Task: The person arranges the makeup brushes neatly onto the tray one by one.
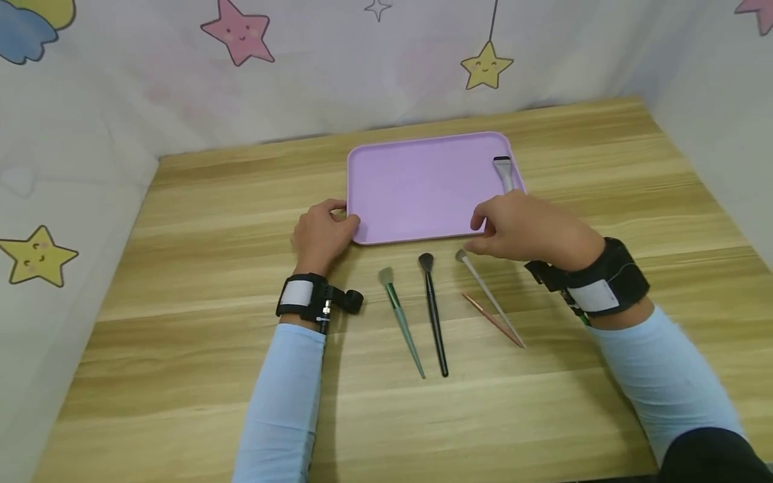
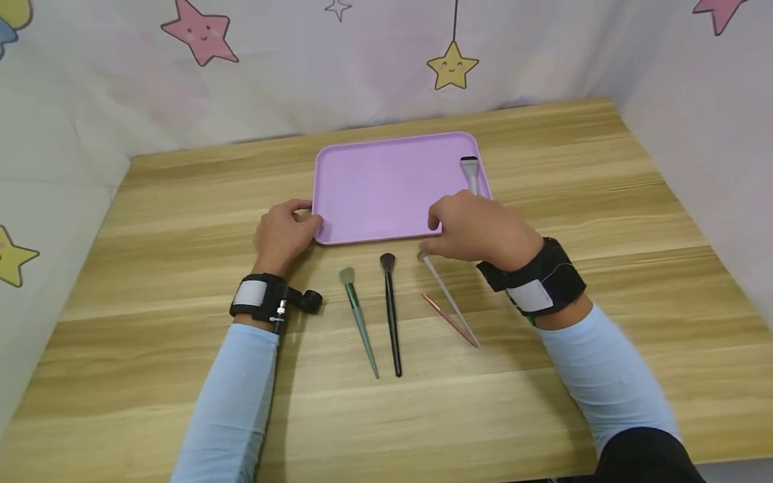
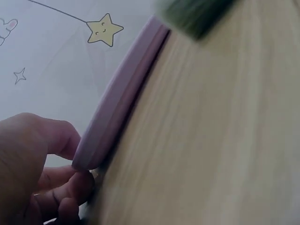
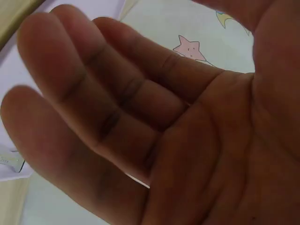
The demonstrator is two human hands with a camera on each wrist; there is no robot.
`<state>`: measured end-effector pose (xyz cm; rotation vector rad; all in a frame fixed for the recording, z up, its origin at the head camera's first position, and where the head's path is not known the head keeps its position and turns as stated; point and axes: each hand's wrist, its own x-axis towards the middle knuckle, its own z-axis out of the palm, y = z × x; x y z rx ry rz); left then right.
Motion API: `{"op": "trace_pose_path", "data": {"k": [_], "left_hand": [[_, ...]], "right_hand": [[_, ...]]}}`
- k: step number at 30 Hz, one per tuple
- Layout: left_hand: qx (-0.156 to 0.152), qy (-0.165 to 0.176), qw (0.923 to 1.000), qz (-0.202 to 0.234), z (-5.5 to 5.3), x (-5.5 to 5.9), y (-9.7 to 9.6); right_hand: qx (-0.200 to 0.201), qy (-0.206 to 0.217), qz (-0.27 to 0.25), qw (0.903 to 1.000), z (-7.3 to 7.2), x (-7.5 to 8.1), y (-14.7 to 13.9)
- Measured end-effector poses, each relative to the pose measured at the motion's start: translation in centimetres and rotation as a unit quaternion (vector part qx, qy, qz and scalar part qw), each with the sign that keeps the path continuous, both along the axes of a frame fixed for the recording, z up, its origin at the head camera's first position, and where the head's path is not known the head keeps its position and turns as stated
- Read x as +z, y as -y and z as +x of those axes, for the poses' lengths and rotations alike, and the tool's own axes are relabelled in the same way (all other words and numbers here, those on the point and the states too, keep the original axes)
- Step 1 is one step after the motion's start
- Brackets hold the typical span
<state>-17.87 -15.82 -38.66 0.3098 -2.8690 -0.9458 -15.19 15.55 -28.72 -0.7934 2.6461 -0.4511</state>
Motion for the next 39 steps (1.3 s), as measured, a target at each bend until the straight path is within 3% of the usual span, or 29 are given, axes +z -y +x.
{"op": "trace_pose_path", "data": {"k": [6, 14, 24, 30, 39], "left_hand": [[-0.033, 0.086, 0.9957, 0.014, 0.0, 1.2, 1.0], [-0.101, 0.138, 0.9839, 0.051, -0.3, 2.8, 1.8], [-0.105, 0.154, 0.9815, 0.045, -0.3, 3.4, 1.7], [-0.101, 0.155, 0.9820, 0.040, -0.3, 3.6, 1.4], [-0.101, 0.163, 0.9810, 0.026, -0.3, 3.8, 1.2]], "right_hand": [[0.011, 0.015, 0.016, 0.9997, 0.5, -1.0, 0.4], [0.007, 0.000, 0.020, 0.9998, 0.6, -1.4, 0.5], [0.026, 0.035, 0.056, 0.9975, 1.0, -1.9, 0.8], [0.006, 0.059, 0.092, 0.9940, 1.1, -2.6, 1.3], [0.013, 0.062, 0.103, 0.9927, 1.1, -3.4, 1.6]]}}
